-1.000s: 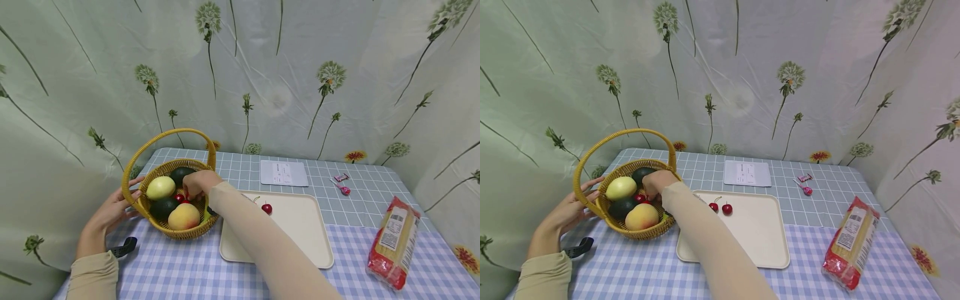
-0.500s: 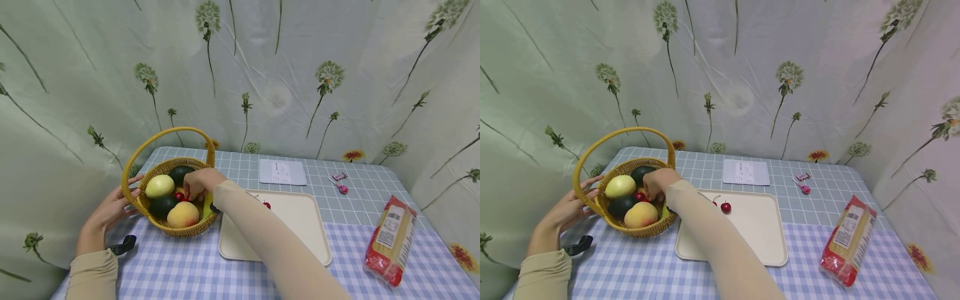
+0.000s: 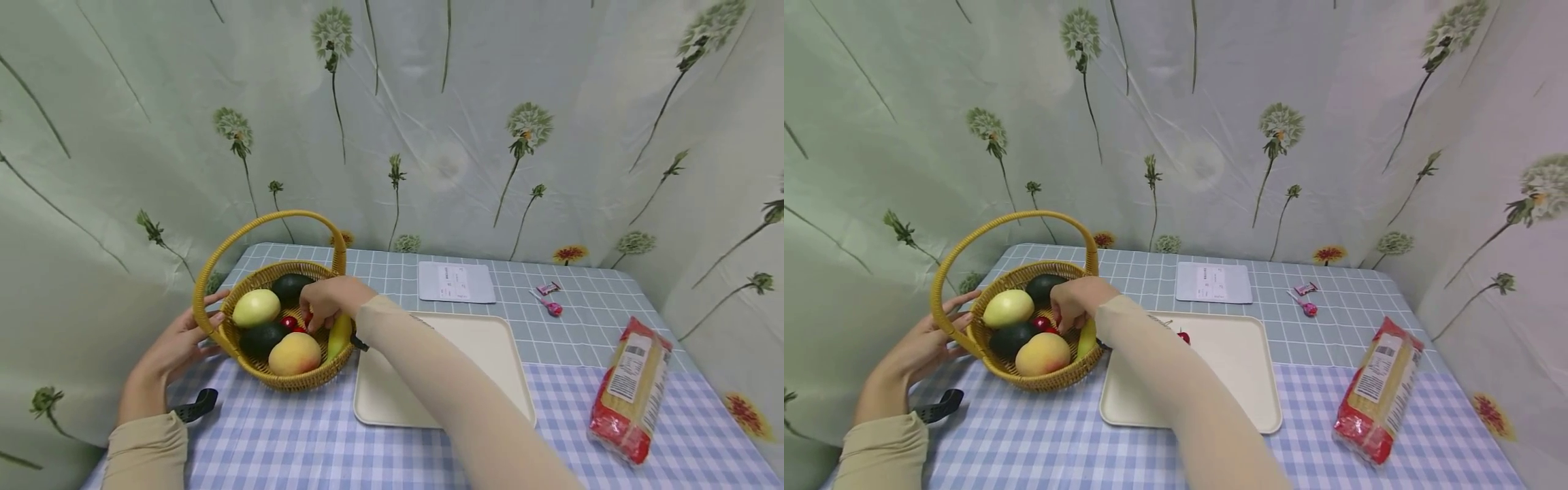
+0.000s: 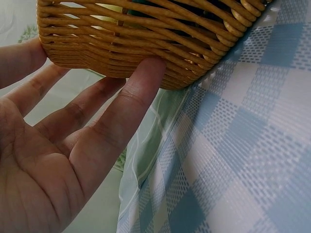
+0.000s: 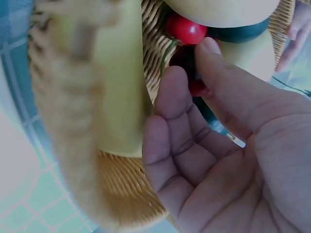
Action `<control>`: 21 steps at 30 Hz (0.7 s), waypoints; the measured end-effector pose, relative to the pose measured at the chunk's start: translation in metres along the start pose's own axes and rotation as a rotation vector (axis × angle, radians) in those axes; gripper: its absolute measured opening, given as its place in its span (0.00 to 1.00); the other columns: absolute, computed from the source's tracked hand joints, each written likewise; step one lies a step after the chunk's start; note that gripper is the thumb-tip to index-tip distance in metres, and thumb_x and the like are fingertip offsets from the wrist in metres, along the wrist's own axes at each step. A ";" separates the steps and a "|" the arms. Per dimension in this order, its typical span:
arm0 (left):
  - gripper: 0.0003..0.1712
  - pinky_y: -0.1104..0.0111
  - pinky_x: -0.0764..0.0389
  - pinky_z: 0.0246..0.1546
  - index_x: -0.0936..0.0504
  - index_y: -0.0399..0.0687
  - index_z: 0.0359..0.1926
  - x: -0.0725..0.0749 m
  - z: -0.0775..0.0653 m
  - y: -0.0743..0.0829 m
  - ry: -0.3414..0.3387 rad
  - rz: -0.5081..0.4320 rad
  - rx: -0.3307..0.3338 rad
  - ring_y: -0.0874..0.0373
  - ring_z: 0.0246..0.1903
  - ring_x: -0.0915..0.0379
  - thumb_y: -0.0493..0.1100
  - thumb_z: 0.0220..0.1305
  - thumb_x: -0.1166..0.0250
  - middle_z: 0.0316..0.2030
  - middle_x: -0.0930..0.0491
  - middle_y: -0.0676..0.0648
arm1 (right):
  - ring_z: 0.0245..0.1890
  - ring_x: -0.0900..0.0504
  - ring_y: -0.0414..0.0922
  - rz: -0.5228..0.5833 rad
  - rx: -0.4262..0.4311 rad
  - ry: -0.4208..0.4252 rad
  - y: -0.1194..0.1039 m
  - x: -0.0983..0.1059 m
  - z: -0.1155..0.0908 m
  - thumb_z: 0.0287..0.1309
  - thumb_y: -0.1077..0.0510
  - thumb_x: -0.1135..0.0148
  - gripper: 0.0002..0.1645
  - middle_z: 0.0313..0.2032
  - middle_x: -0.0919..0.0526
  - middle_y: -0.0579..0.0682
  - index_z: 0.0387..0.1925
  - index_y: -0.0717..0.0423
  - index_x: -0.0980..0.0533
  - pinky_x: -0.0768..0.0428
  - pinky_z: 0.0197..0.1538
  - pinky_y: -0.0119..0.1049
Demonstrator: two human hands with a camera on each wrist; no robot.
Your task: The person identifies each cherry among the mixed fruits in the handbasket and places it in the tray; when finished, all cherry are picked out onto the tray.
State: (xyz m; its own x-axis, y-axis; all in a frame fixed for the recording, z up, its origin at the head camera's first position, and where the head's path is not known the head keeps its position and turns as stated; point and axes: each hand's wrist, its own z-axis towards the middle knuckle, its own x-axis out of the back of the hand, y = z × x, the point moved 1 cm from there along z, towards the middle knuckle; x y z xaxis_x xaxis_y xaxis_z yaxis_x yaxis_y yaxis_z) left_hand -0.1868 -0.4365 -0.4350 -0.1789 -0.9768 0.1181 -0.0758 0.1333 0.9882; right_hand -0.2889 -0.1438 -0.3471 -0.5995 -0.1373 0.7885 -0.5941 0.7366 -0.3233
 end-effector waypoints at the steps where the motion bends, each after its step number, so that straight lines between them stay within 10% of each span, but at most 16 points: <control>1: 0.36 0.68 0.16 0.49 0.48 0.62 0.87 0.000 0.000 0.000 -0.001 -0.003 -0.005 0.70 0.53 0.17 0.45 0.86 0.47 0.56 0.19 0.71 | 0.37 0.14 0.37 -0.006 0.020 0.009 0.002 0.000 -0.001 0.72 0.47 0.31 0.10 0.42 0.17 0.42 0.48 0.44 0.20 0.19 0.42 0.28; 21: 0.34 0.70 0.16 0.46 0.46 0.65 0.86 0.001 0.001 -0.003 -0.009 -0.033 -0.011 0.70 0.52 0.17 0.42 0.87 0.49 0.55 0.19 0.72 | 0.50 0.16 0.45 0.191 0.350 0.328 0.079 -0.007 -0.074 0.78 0.53 0.36 0.16 0.52 0.15 0.49 0.60 0.55 0.21 0.19 0.55 0.32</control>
State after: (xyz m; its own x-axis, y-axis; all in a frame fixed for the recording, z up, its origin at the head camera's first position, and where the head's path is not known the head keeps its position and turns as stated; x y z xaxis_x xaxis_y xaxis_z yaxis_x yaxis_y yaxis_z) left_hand -0.1878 -0.4373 -0.4378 -0.1858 -0.9789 0.0850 -0.0713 0.0997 0.9925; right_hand -0.2917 -0.0361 -0.3398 -0.5483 0.2347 0.8027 -0.6681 0.4544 -0.5892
